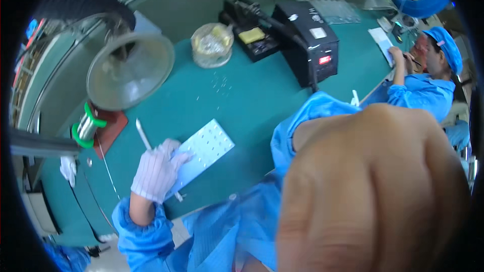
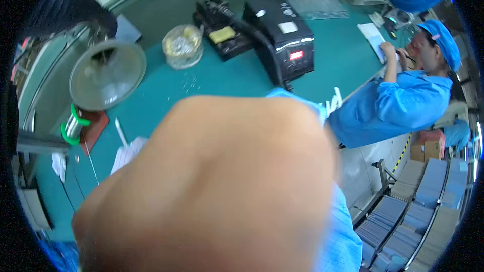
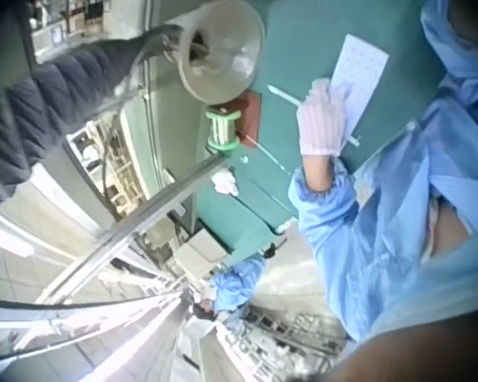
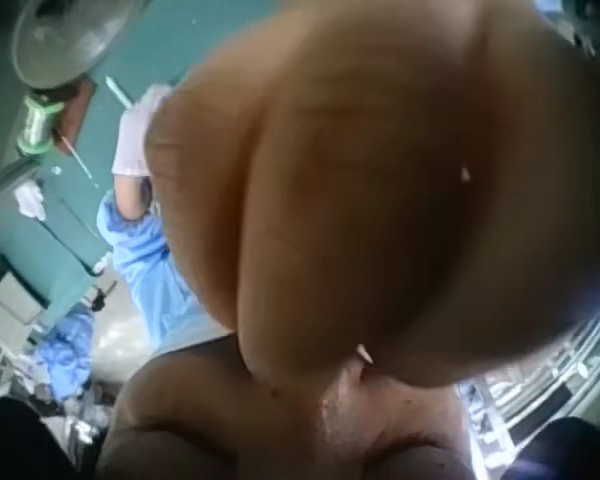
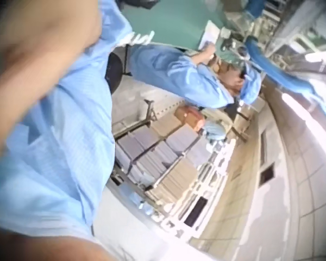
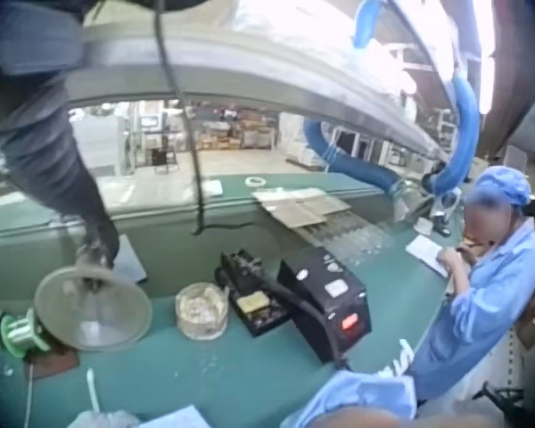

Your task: The person solders an LED circuit board using a soldering iron and solder wire. The person then turns over the board, peels tape off it, separates it, and solders another circuit board.

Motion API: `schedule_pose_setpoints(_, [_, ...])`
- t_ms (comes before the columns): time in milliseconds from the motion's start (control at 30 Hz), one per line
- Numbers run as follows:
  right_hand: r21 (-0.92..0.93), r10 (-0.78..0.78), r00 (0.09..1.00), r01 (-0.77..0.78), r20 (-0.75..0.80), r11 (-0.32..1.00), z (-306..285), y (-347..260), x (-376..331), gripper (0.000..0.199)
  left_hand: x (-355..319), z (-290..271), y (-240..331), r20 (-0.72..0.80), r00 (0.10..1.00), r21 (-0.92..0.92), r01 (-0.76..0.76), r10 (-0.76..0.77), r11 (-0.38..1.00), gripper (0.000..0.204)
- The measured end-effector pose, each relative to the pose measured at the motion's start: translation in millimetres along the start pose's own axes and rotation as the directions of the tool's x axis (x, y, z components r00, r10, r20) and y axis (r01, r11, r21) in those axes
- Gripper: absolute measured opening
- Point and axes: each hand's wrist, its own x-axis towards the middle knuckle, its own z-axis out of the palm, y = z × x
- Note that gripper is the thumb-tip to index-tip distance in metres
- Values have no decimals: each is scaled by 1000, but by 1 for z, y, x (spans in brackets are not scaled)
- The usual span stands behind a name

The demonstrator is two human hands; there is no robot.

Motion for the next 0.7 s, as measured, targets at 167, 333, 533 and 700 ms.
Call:
schedule_pose_setpoints(167, [30, 46, 985, -41, -164, 999, 34, -15, -18, 11, -7, 3, 0, 32, 956, -239, 290, -291, 927, 28])
schedule_pose_setpoints(333, [-29, 209, 940, -225, -268, 974, -4, -170, -124, 7, -22, 8, -6, -34, 965, -197, 248, -260, 948, 29])
schedule_pose_setpoints(533, [-62, 269, 909, -303, -319, 951, 18, 39, -15, 3, -14, 16, -12, -30, 962, -193, 261, -272, 946, 31])
schedule_pose_setpoints(700, [-166, 234, 909, -304, -344, 938, 37, 32, -21, 3, -19, 19, -14, -188, 981, -80, 35, -50, 996, 30])
